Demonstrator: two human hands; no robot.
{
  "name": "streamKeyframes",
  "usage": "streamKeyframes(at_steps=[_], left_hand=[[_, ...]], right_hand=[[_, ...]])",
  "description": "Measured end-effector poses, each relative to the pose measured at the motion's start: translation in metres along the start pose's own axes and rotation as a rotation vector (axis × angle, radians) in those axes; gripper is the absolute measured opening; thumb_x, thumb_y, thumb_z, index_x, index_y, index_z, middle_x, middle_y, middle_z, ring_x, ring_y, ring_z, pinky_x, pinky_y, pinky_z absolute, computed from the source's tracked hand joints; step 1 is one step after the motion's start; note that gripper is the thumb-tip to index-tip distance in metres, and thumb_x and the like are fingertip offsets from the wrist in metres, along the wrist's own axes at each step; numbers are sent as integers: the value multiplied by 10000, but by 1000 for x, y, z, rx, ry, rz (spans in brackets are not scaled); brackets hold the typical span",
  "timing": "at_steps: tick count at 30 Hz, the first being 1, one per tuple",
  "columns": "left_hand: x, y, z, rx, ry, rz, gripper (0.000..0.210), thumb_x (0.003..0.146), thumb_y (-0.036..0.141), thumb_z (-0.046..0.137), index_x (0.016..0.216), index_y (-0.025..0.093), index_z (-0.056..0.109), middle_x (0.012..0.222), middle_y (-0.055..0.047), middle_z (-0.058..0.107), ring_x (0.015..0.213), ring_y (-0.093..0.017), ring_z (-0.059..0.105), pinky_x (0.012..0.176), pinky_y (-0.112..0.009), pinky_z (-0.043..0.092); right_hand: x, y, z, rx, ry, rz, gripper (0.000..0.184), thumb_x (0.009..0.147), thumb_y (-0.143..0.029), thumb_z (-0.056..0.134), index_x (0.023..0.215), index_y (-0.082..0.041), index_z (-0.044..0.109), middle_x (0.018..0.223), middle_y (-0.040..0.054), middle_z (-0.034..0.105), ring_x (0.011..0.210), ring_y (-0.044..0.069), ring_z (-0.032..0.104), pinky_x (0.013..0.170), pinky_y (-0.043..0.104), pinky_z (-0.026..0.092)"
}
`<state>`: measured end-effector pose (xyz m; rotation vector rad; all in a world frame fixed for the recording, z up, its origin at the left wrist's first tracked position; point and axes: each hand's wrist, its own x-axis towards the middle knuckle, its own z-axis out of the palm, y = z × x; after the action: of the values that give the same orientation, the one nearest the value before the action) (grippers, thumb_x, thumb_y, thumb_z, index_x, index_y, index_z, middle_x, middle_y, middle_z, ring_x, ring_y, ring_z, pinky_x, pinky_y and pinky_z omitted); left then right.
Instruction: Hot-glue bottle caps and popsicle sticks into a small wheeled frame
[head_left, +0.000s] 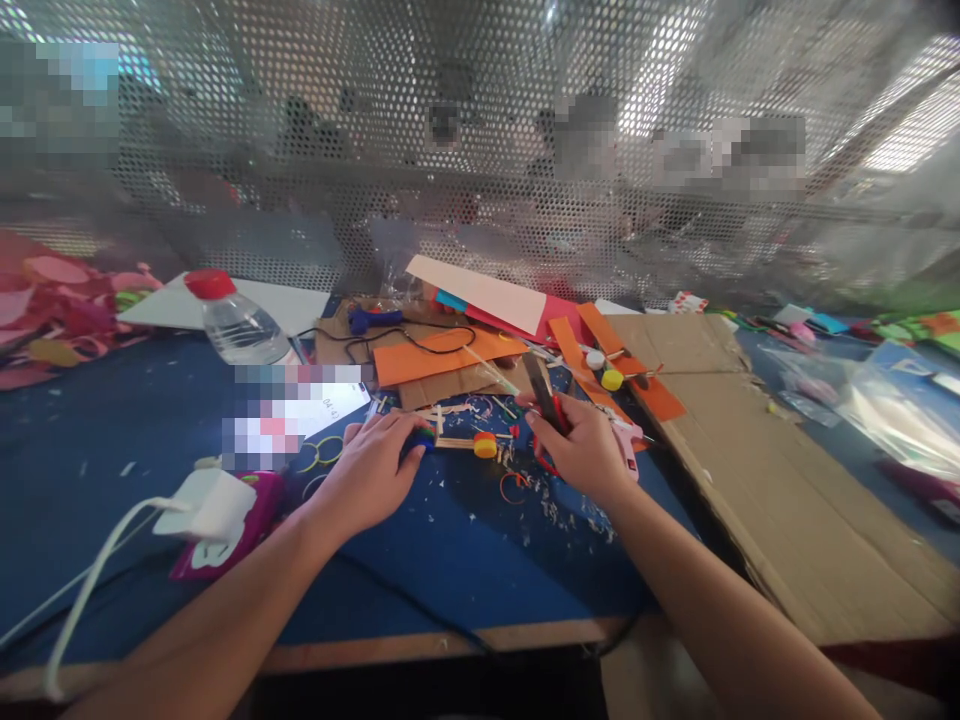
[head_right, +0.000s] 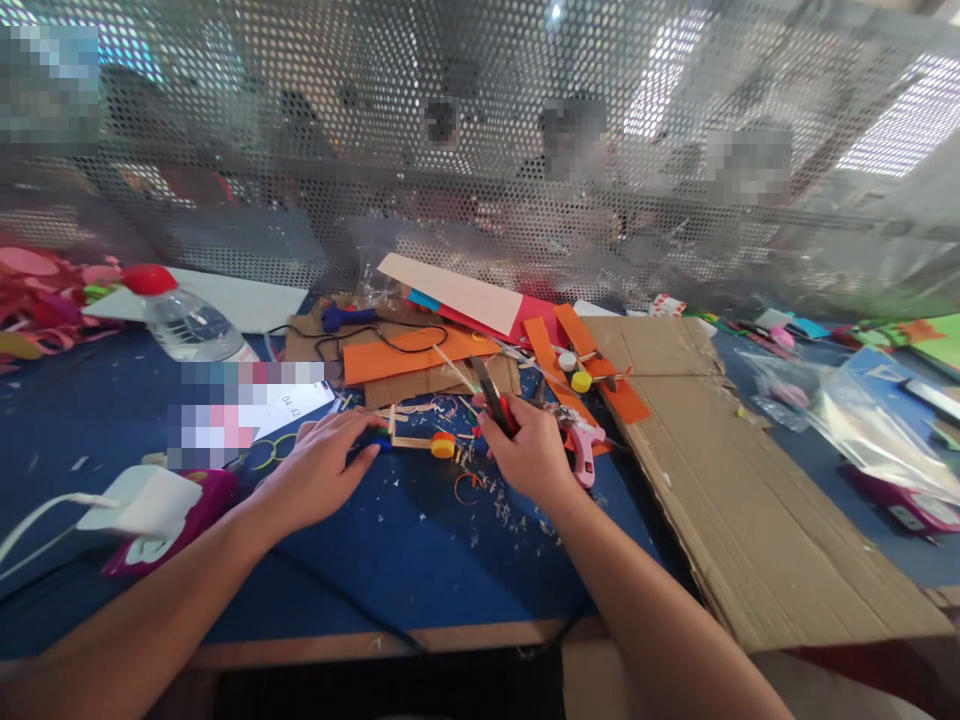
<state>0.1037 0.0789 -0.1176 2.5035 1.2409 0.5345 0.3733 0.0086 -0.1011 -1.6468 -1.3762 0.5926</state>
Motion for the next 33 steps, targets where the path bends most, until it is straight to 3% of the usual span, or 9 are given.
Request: streamKeyframes(at_steps=[8, 15, 19, 33], left_hand=[[-2, -4, 5, 49, -14, 29, 214, 974, 300, 588, 1180, 255, 625, 1226, -77, 702, 1200, -326, 606, 1001, -511, 394], [-2, -3, 3, 112, -9, 0, 218, 982, 307, 560, 1176, 245, 636, 1219, -77, 697, 1175, -324, 604, 972, -496, 413], [-2, -3, 3, 142, -12, -15, 245, 969, 268, 545, 1195, 241, 635, 1244, -83, 683, 1180, -330, 600, 958, -496, 429], [-1, -4, -1, 206, 11, -47, 316, 918, 190, 575, 1229, 221, 624, 1213, -94, 693, 1154, -354, 601, 952, -527, 433]], right_hand=[[2, 6, -1, -319, -76, -33, 240, 922, -396, 597, 972, -214, 745, 570, 6, 643, 555, 204, 598, 556, 291, 388], [1, 7, 1, -393, -85, -73, 232, 918, -396, 582, 807, -212, 672, 588, 3, 609, 567, 183, 545, 566, 284, 328], [1, 9, 3, -426, -102, -129, 290, 922, -392, 585, 689, -220, 557, 625, -3, 583, 583, 160, 499, 572, 282, 297], [5, 16, 5, -486, -161, -198, 256, 949, -339, 591, 727, -215, 563, 816, 43, 626, 731, 196, 592, 659, 300, 364]])
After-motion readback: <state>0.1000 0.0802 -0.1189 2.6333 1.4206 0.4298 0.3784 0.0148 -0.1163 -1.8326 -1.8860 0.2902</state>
